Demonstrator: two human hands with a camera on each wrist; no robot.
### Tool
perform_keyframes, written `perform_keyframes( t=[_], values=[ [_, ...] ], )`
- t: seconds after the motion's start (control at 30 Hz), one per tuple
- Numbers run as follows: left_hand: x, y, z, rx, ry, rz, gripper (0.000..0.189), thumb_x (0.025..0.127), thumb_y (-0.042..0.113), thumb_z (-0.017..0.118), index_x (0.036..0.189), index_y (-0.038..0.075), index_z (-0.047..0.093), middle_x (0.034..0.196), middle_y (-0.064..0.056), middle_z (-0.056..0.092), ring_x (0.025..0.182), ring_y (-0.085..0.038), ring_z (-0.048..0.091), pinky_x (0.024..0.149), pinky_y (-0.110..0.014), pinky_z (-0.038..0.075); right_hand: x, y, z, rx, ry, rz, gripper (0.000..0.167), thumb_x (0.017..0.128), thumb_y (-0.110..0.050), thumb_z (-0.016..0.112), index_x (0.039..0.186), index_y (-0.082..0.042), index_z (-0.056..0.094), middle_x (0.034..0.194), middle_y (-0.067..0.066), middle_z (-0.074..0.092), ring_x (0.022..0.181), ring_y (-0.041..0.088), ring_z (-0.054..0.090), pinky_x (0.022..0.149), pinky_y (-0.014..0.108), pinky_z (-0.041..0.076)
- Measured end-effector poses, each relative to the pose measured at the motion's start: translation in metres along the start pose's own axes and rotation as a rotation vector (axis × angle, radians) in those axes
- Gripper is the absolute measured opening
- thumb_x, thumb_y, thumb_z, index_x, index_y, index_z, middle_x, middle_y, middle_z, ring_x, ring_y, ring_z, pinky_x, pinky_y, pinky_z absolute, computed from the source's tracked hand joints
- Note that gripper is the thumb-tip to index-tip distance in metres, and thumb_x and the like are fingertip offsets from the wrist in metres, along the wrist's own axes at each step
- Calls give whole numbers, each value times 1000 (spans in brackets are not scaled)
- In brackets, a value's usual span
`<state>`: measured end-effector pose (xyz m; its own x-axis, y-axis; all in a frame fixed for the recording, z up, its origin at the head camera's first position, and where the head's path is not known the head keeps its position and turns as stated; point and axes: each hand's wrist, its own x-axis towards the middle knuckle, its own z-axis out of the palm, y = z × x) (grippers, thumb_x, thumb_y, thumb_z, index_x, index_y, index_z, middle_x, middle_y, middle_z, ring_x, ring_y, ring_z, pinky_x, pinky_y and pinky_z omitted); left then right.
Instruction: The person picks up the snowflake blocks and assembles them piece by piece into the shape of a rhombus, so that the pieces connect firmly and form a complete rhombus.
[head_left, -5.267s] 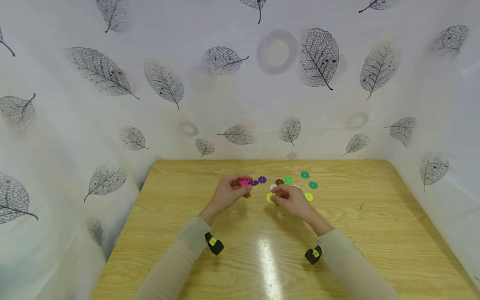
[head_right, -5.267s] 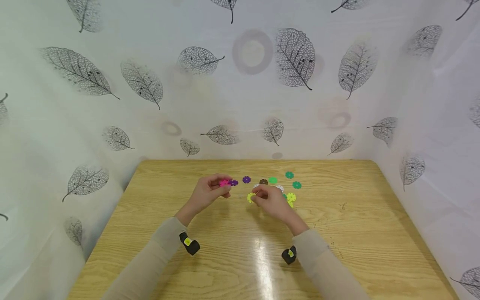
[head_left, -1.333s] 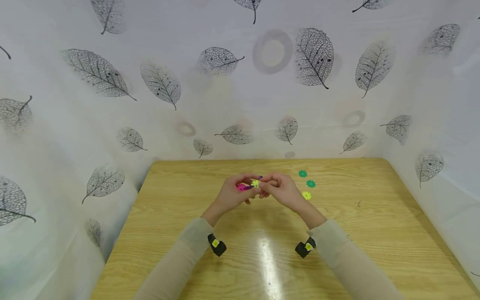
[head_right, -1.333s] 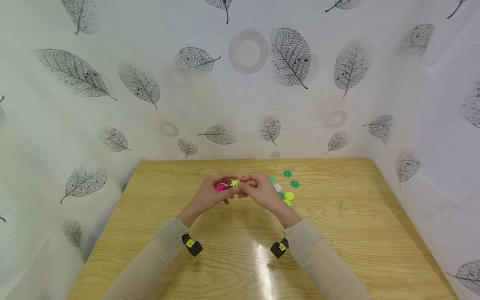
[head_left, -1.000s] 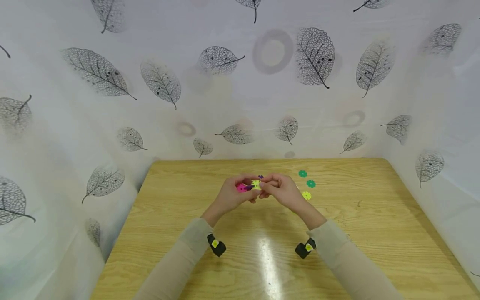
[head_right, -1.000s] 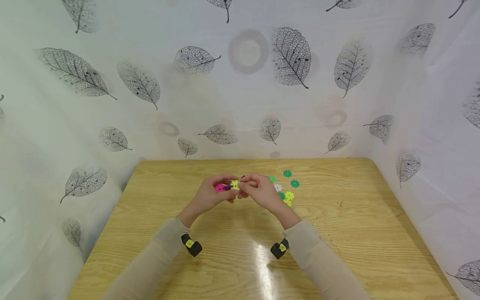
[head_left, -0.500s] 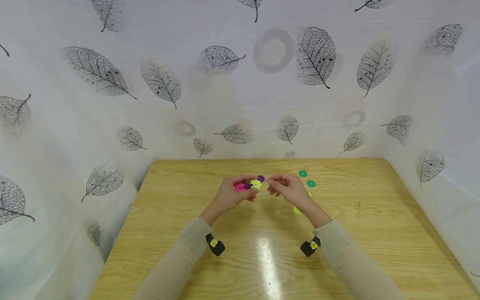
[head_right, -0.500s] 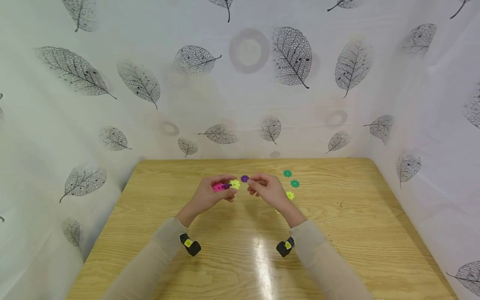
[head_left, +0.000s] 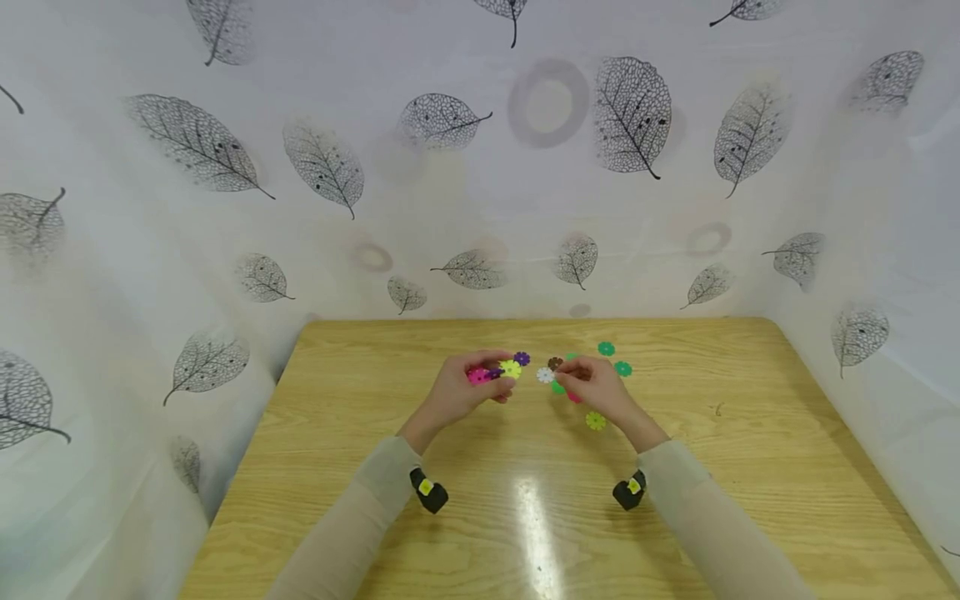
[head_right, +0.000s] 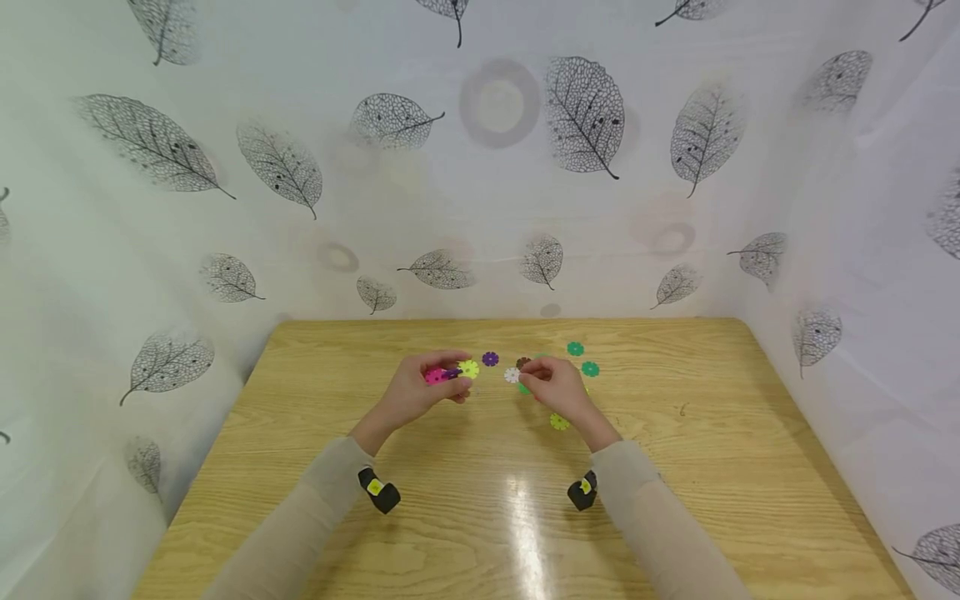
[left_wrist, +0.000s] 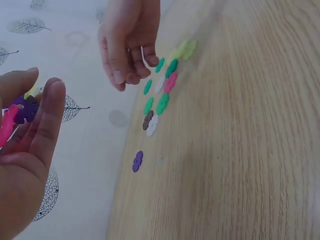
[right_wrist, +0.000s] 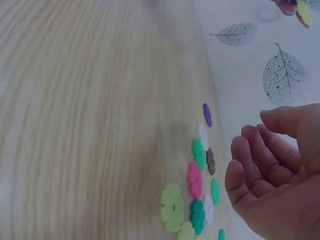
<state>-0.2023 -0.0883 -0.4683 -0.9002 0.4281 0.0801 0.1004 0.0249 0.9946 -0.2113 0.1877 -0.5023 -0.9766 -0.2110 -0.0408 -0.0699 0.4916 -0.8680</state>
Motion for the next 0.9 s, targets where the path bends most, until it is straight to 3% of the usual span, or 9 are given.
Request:
perform_keyframes(
  t=[0.2, 0.43, 0.63, 0.73, 0.9],
  values=[
    [-1, 0, -1, 13, 0, -8, 41, 95, 3, 77, 135, -2, 67, 98, -14, 71, 84, -29, 77, 80, -43, 69, -3, 13, -4, -61, -9, 7, 30, 104, -16, 66, 124, 6, 69, 114, 21, 74, 99, 31, 72, 76, 30, 64],
    [-1, 1, -2, 38, 6, -15, 40, 96, 5, 77, 134, -1, 68, 98, -14, 72, 90, -48, 74, 84, -58, 65, -5, 26, -10, -174, 13, -15, 27, 102, -14, 68, 121, 5, 71, 113, 20, 75, 104, 33, 71, 89, 44, 64],
    [-1, 0, -3, 35, 3, -21, 41, 96, 5, 76, 135, -1, 67, 99, -14, 72, 91, -50, 74, 87, -63, 63, -5, 33, -12, -201, 9, -6, 26, 100, -12, 69, 120, 5, 71, 102, 15, 73, 93, 24, 66, 77, 31, 57],
    [-1, 0, -4, 29, 1, -26, 41, 97, 6, 76, 136, 0, 67, 99, -13, 72, 96, -58, 70, 87, -62, 63, -5, 36, -12, -197, -1, 4, 24, 100, -11, 70, 118, 5, 72, 99, 12, 72, 90, 21, 64, 76, 29, 55],
    [-1, 0, -5, 36, 1, -25, 40, 97, 7, 76, 136, 1, 67, 99, -14, 72, 95, -54, 72, 87, -59, 65, -4, 42, -10, -196, -15, 7, 24, 99, -11, 73, 117, 4, 72, 98, 11, 72, 87, 19, 62, 72, 27, 54]
  ],
)
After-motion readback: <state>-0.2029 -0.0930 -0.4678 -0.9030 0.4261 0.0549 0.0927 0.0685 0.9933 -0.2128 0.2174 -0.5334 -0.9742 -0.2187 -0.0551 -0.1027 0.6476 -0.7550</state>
